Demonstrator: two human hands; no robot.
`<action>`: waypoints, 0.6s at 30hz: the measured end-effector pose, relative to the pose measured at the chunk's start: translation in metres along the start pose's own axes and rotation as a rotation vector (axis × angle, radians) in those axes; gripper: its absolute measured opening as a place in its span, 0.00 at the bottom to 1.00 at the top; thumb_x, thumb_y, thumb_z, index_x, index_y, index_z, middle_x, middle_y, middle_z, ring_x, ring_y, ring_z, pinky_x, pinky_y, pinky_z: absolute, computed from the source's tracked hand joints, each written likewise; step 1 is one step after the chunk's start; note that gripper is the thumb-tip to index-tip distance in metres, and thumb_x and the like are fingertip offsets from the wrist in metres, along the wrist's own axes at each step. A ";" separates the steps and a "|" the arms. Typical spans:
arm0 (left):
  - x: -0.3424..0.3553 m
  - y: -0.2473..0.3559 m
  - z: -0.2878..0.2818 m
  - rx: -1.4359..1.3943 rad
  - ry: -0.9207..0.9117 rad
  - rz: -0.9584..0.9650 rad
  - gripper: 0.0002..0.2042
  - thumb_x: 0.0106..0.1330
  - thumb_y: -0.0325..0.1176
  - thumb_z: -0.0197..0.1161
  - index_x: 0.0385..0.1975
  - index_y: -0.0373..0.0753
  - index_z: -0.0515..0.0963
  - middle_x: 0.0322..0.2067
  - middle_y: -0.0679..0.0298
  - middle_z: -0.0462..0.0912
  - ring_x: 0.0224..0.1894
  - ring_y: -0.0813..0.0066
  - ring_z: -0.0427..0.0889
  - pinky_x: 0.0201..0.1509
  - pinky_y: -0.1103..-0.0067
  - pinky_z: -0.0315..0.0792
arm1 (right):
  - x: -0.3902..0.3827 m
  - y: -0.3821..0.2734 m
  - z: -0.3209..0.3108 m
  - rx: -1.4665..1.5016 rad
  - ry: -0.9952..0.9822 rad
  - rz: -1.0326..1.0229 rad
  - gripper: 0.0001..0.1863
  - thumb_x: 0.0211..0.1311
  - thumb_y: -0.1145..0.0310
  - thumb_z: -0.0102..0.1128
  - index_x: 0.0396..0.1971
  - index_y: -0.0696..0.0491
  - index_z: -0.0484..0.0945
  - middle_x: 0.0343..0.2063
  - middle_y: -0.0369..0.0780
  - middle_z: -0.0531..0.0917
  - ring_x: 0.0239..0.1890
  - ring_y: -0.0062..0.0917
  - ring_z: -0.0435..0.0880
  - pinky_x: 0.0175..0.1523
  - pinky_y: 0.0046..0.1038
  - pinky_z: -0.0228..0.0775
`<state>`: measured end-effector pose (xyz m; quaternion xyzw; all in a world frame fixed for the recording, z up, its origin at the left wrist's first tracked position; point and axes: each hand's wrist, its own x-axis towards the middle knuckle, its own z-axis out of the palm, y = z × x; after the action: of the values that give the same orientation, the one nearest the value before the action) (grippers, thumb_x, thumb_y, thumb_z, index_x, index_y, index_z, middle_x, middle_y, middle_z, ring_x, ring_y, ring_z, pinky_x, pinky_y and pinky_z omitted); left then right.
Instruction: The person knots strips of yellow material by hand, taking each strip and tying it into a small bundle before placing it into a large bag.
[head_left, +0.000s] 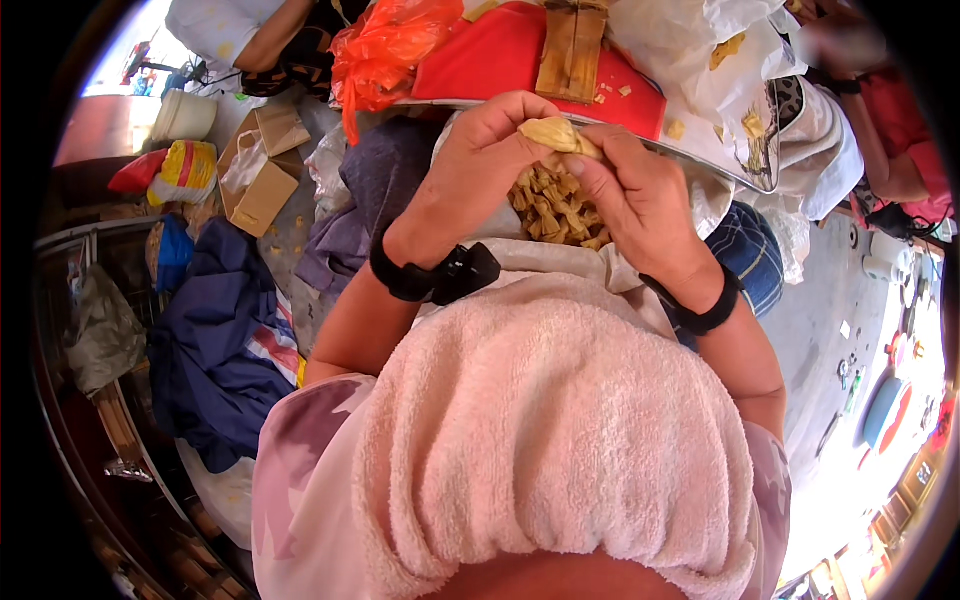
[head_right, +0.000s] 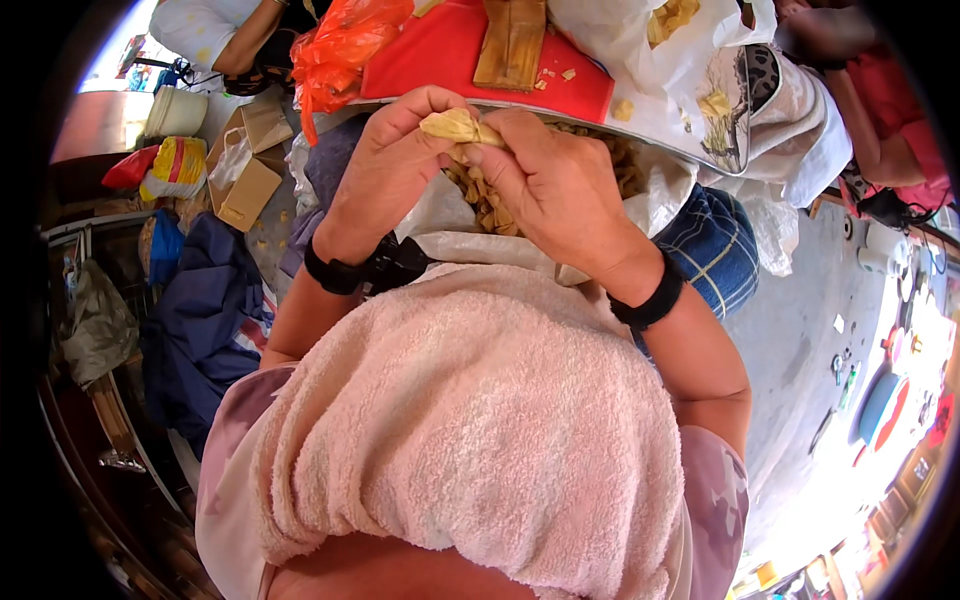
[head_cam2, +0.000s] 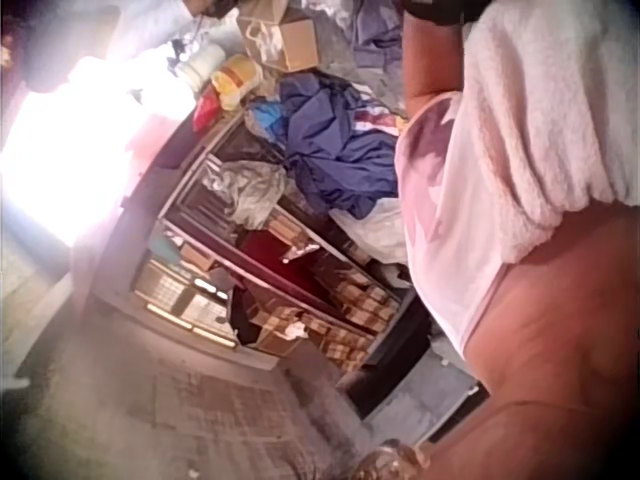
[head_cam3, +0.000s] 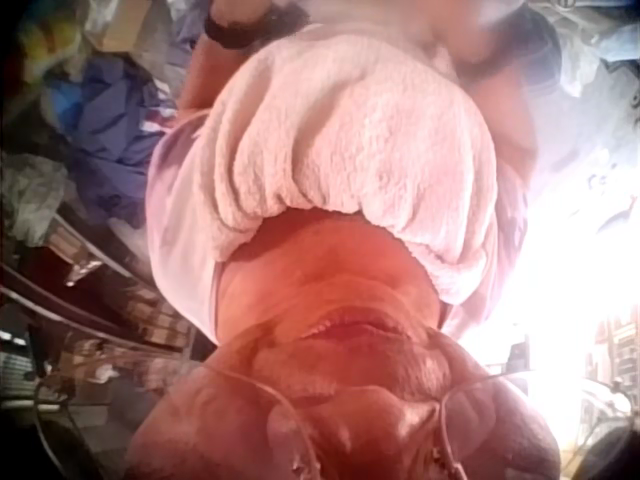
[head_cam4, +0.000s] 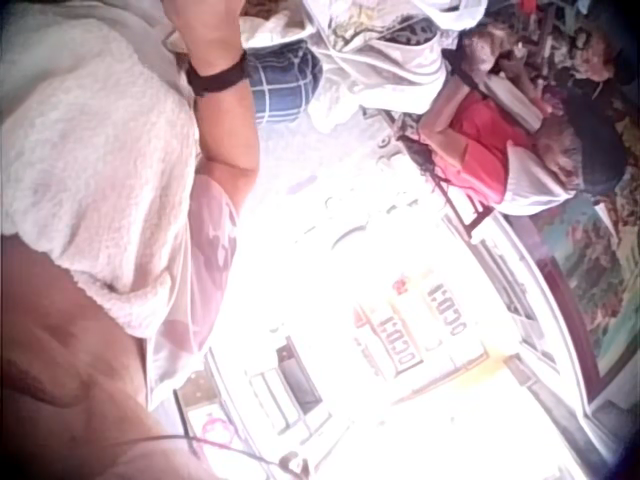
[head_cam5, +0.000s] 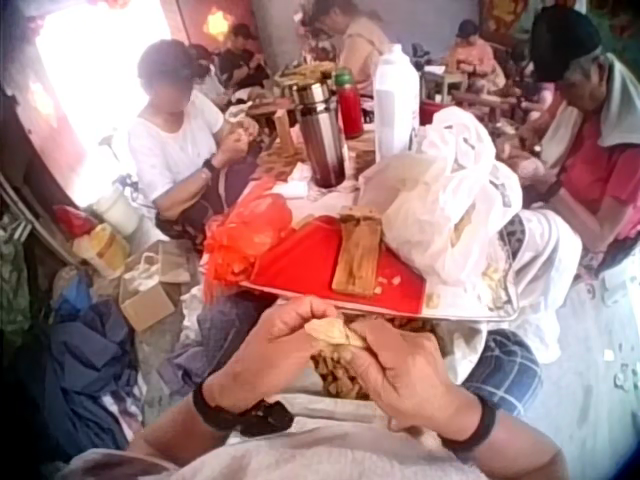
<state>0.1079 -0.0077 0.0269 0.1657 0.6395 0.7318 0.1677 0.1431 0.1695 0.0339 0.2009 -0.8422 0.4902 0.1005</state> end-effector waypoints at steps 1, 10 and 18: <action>-0.001 0.002 0.000 -0.281 -0.081 -0.056 0.07 0.63 0.23 0.51 0.40 0.34 0.71 0.35 0.69 0.77 0.37 0.86 0.75 0.39 0.86 0.69 | 0.000 0.002 -0.002 0.000 0.000 -0.002 0.12 0.60 0.65 0.56 0.36 0.58 0.74 0.27 0.47 0.79 0.29 0.36 0.80 0.33 0.26 0.70; 0.002 0.004 0.002 0.216 0.016 0.237 0.08 0.64 0.24 0.55 0.41 0.33 0.72 0.32 0.70 0.76 0.33 0.86 0.73 0.37 0.90 0.67 | -0.009 -0.005 -0.012 0.685 -0.097 0.122 0.10 0.63 0.71 0.54 0.40 0.61 0.76 0.24 0.32 0.76 0.25 0.13 0.71 0.31 0.17 0.65; 0.008 -0.008 0.015 0.307 0.143 0.327 0.05 0.62 0.23 0.57 0.37 0.33 0.74 0.31 0.70 0.77 0.32 0.86 0.74 0.35 0.89 0.68 | -0.011 0.010 -0.014 1.245 -0.092 0.436 0.09 0.60 0.71 0.57 0.38 0.60 0.78 0.22 0.31 0.75 0.22 0.10 0.66 0.27 0.13 0.59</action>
<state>0.1081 0.0101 0.0205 0.2383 0.7182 0.6533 -0.0262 0.1481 0.1888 0.0293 0.0672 -0.4265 0.8854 -0.1721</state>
